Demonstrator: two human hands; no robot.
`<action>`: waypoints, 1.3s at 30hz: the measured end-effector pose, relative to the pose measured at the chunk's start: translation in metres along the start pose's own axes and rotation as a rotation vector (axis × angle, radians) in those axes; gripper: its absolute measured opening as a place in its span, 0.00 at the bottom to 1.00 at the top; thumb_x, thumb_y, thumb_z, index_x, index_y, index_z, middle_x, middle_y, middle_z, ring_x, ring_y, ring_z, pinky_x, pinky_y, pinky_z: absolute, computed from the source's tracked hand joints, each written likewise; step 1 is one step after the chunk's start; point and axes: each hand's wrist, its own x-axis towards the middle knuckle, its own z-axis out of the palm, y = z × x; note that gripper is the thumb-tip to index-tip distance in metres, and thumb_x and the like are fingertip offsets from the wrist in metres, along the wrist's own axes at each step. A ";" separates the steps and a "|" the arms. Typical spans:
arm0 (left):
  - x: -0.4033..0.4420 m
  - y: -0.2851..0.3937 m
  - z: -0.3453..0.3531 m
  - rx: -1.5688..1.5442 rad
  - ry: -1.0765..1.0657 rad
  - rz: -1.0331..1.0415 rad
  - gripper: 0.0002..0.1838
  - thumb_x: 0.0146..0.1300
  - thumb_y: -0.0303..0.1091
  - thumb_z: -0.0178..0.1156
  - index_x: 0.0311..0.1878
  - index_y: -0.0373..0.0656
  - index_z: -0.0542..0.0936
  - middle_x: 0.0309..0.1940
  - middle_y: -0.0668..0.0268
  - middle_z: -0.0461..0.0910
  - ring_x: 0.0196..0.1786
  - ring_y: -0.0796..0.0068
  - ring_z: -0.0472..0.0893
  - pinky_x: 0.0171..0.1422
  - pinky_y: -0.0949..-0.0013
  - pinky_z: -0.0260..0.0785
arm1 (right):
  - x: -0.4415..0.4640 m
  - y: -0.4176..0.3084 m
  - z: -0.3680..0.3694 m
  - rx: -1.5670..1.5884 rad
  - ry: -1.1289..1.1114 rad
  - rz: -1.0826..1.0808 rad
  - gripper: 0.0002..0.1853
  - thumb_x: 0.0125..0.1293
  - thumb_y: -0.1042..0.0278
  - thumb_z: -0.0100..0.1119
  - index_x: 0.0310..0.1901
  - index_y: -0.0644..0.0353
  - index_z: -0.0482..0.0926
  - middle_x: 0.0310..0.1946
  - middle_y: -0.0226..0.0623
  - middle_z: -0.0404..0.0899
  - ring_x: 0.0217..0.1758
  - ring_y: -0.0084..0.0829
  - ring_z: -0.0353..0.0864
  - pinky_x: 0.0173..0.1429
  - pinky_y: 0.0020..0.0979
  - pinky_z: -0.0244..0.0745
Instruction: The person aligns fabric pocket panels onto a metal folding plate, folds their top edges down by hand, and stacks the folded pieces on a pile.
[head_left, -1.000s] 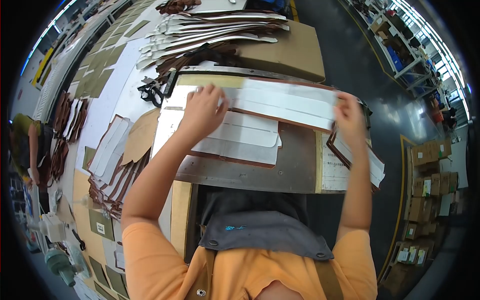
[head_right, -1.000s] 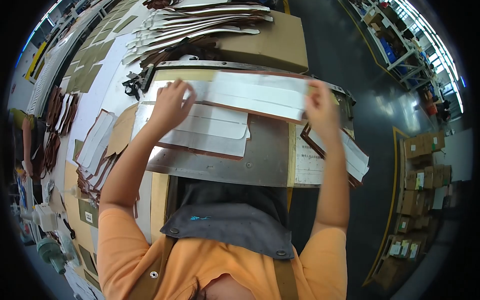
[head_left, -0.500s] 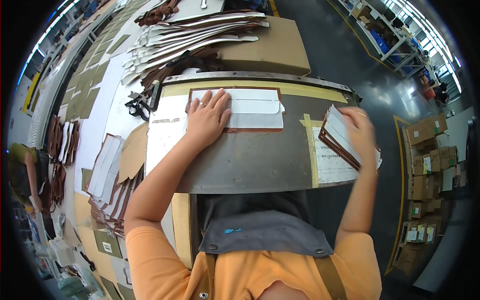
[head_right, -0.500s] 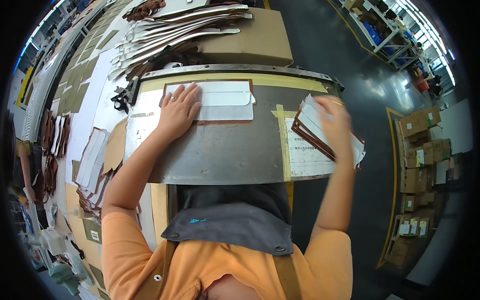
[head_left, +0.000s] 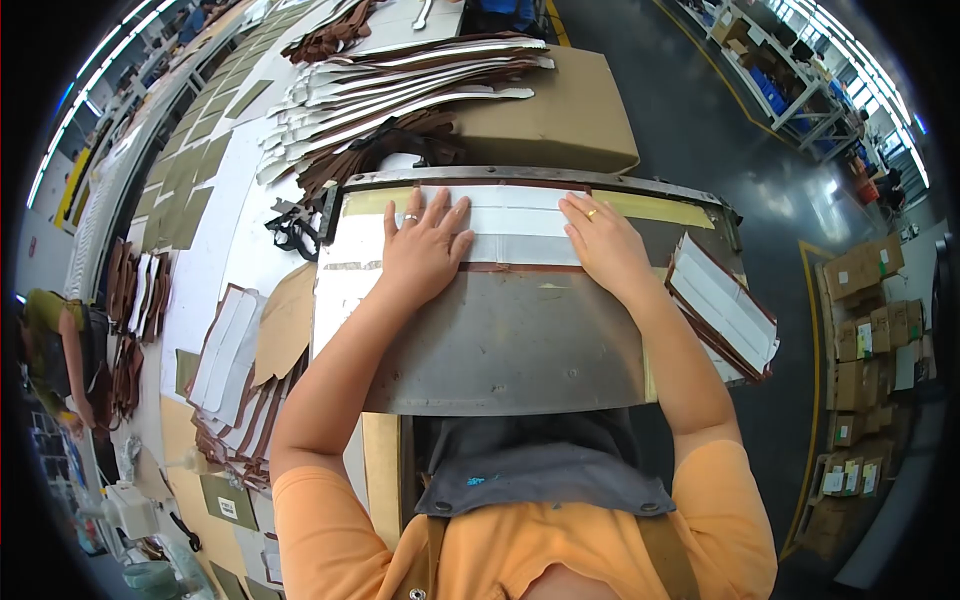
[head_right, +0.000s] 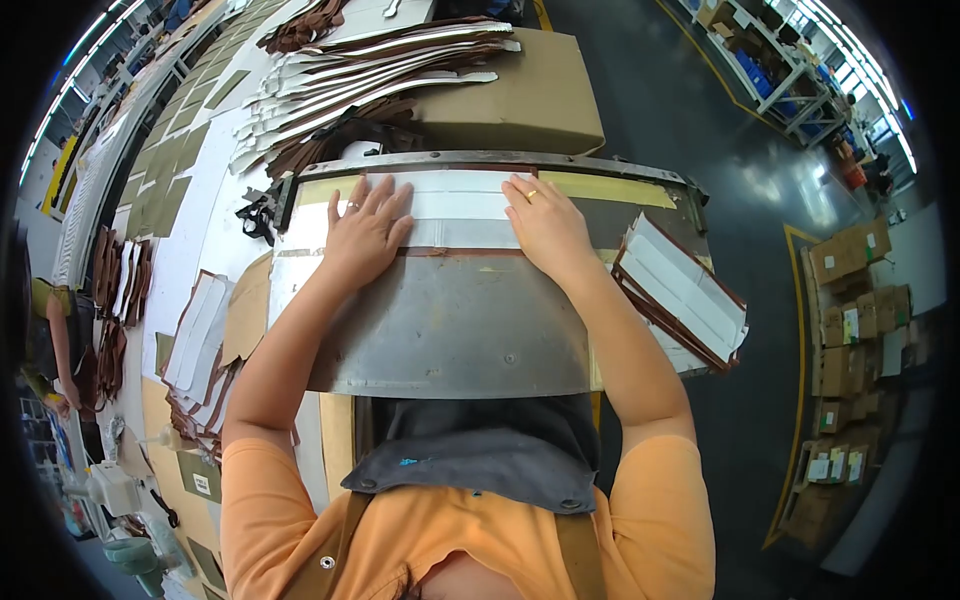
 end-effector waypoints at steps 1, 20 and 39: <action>0.002 0.001 -0.001 -0.011 -0.009 0.007 0.25 0.69 0.52 0.39 0.67 0.57 0.64 0.68 0.64 0.60 0.72 0.55 0.55 0.73 0.48 0.38 | 0.000 0.001 -0.001 -0.013 -0.001 0.004 0.17 0.66 0.65 0.51 0.55 0.59 0.74 0.57 0.36 0.73 0.62 0.37 0.69 0.65 0.38 0.65; 0.005 0.004 -0.001 -0.037 0.151 0.061 0.21 0.65 0.45 0.51 0.59 0.47 0.72 0.52 0.57 0.72 0.57 0.53 0.70 0.61 0.57 0.60 | 0.004 -0.009 -0.007 -0.026 -0.031 0.036 0.15 0.63 0.69 0.54 0.52 0.61 0.75 0.50 0.36 0.75 0.56 0.36 0.73 0.55 0.35 0.73; 0.010 -0.031 0.005 -0.297 0.226 -0.041 0.22 0.60 0.37 0.56 0.58 0.44 0.70 0.54 0.59 0.69 0.53 0.54 0.71 0.55 0.53 0.63 | 0.107 -0.072 0.042 0.445 -0.127 -0.251 0.15 0.59 0.73 0.57 0.49 0.62 0.76 0.44 0.40 0.73 0.53 0.40 0.72 0.58 0.35 0.67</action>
